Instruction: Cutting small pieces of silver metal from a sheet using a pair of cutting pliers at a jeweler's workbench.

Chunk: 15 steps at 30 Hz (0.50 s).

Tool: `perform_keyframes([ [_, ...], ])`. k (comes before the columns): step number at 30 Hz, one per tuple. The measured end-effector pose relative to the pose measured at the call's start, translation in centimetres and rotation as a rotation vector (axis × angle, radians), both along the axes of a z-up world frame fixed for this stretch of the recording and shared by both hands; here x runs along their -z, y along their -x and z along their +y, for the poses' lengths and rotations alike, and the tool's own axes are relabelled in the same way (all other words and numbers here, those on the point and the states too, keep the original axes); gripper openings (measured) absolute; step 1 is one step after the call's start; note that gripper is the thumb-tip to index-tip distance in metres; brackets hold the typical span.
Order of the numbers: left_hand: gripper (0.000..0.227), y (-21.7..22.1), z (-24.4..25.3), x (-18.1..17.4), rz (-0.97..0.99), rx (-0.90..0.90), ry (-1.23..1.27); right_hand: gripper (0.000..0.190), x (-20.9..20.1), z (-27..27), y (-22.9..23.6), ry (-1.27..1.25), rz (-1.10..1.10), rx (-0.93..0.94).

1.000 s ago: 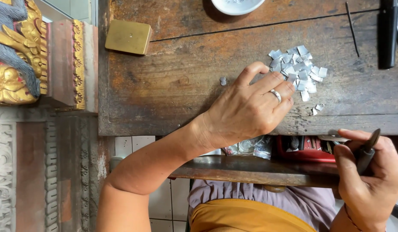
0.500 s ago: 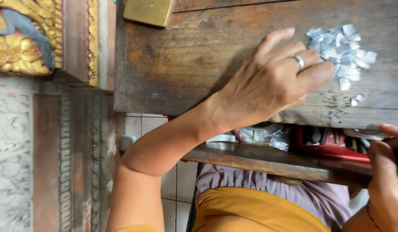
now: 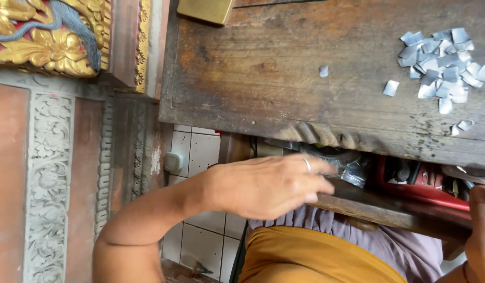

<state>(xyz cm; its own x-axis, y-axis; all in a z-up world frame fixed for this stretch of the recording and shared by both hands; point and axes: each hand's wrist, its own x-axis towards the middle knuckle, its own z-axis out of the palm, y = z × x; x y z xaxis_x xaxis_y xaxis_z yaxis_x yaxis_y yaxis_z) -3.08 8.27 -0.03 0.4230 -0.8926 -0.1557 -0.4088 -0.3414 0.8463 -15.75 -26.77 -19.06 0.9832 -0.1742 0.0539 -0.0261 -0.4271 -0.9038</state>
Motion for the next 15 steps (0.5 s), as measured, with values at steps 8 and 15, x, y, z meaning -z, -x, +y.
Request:
perform_keyframes([
  [8,0.042,-1.7,0.1,5.8,-0.227,-0.119,-0.213,0.032,-9.3,4.7,-2.5,-0.087,0.155,0.057],
  [15,0.038,-1.1,2.1,8.2,-0.261,-0.106,-0.328,0.038,-10.5,4.8,-3.2,-0.112,0.119,0.018],
])
